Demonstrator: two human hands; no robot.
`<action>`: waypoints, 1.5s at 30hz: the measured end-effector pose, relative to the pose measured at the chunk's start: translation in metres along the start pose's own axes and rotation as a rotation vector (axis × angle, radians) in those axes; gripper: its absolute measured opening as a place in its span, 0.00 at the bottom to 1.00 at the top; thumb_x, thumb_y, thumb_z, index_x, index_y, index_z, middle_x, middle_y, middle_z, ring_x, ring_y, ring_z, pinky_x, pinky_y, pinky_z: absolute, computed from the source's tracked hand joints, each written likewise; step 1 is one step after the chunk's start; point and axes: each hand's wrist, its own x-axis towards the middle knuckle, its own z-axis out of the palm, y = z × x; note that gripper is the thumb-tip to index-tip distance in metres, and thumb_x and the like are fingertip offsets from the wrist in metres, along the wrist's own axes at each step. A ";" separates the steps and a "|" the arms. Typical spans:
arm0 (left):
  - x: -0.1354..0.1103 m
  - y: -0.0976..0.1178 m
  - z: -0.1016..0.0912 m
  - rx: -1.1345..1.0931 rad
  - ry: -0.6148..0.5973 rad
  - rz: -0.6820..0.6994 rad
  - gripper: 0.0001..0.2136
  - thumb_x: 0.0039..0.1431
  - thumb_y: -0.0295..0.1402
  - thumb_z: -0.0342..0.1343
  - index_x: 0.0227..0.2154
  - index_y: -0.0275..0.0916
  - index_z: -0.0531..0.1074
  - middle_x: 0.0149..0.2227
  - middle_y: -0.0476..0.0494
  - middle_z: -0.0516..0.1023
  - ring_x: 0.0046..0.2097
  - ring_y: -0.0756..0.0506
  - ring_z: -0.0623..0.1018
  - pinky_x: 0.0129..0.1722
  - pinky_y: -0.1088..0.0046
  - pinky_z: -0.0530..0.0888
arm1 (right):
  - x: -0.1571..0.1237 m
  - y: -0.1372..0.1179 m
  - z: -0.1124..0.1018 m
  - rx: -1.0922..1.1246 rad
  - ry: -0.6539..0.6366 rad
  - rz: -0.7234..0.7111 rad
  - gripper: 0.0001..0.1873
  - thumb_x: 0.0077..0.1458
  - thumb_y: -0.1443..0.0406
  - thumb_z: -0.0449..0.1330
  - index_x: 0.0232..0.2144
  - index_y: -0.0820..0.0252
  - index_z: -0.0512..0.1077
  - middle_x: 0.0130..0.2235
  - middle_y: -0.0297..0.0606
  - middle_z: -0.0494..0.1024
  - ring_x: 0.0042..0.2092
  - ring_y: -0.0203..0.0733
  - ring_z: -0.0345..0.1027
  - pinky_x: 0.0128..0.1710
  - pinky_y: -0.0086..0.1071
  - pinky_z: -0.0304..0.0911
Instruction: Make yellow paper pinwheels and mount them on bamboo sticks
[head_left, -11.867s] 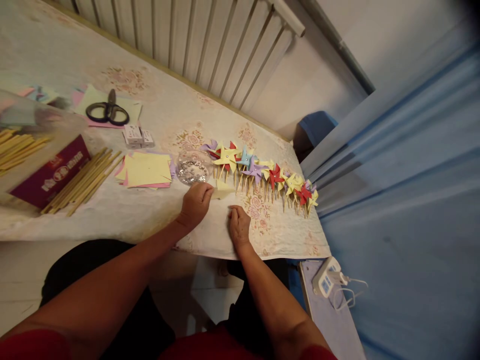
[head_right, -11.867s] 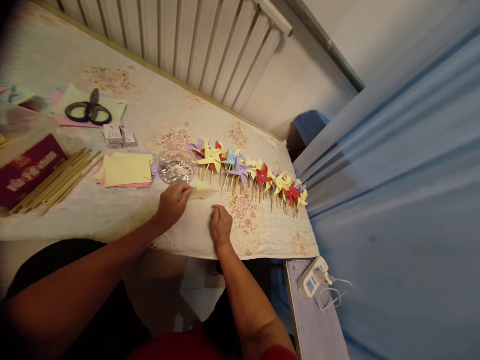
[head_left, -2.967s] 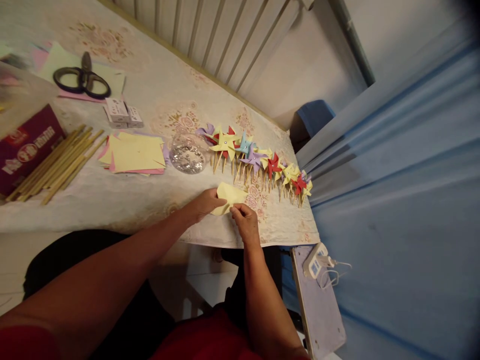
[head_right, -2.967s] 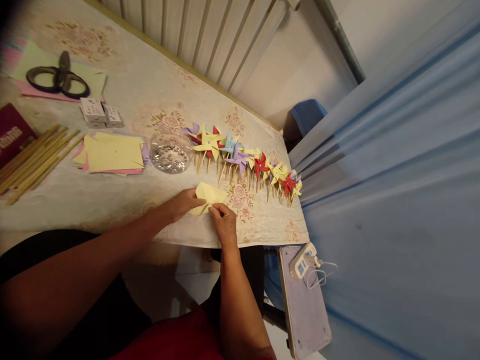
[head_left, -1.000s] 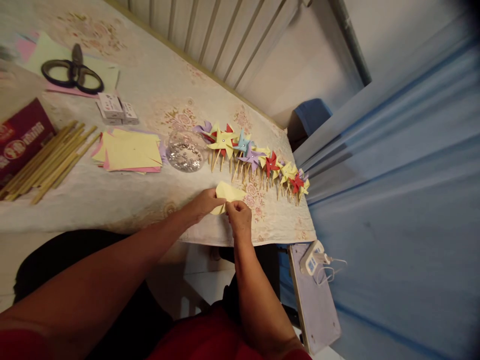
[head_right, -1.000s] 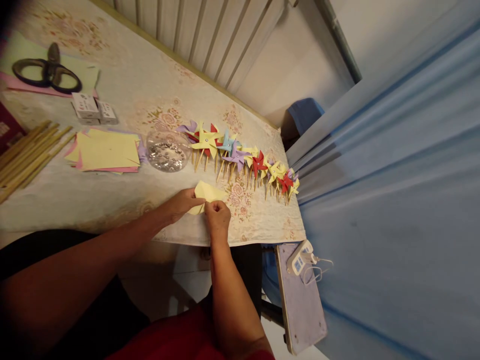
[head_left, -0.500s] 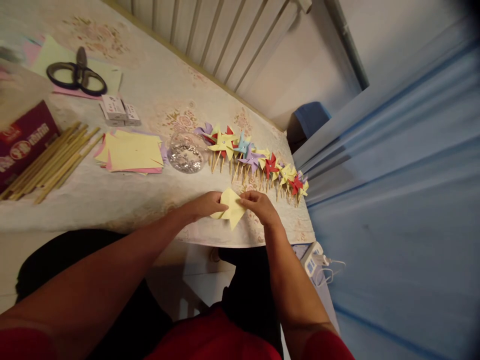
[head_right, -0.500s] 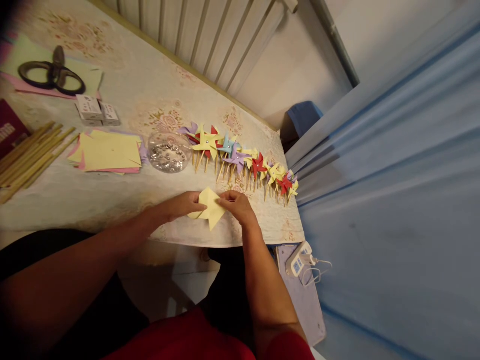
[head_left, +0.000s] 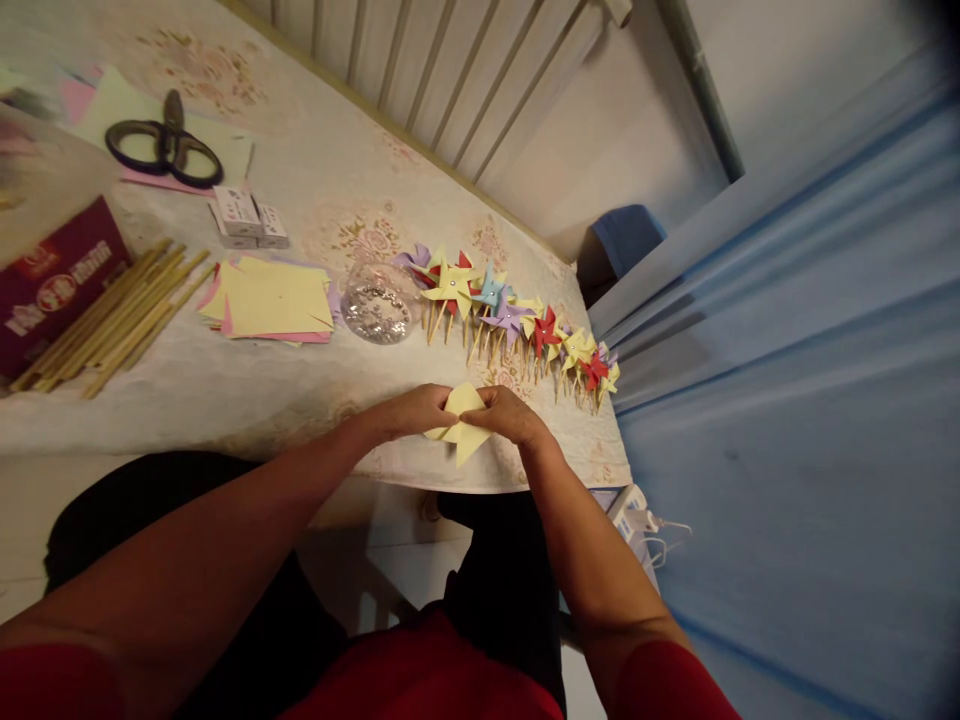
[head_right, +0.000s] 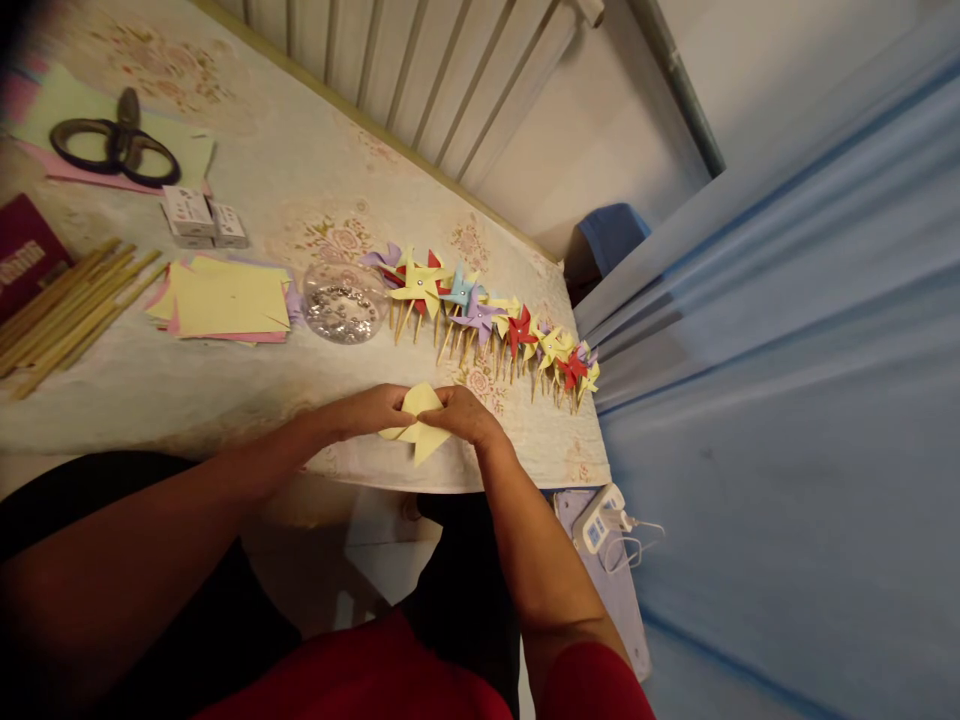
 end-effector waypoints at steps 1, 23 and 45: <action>0.000 0.000 -0.001 0.014 -0.002 -0.001 0.14 0.39 0.29 0.56 0.32 0.34 0.78 0.30 0.46 0.78 0.30 0.47 0.73 0.31 0.74 0.66 | 0.000 0.000 0.001 0.005 -0.004 0.015 0.10 0.40 0.64 0.67 0.27 0.64 0.81 0.24 0.35 0.79 0.24 0.37 0.69 0.24 0.29 0.63; 0.002 -0.004 -0.006 -0.235 0.016 -0.074 0.14 0.45 0.37 0.65 0.35 0.34 0.77 0.33 0.44 0.79 0.36 0.45 0.77 0.36 0.71 0.71 | 0.004 0.004 0.005 0.107 0.067 0.058 0.11 0.37 0.63 0.65 0.27 0.63 0.77 0.25 0.32 0.79 0.25 0.36 0.69 0.27 0.28 0.63; 0.008 -0.010 0.003 -0.540 0.378 -0.026 0.12 0.44 0.32 0.63 0.35 0.34 0.76 0.28 0.45 0.79 0.32 0.45 0.77 0.34 0.72 0.71 | 0.032 0.030 0.051 0.592 0.457 -0.033 0.15 0.39 0.61 0.68 0.32 0.61 0.78 0.28 0.35 0.83 0.29 0.42 0.76 0.32 0.33 0.71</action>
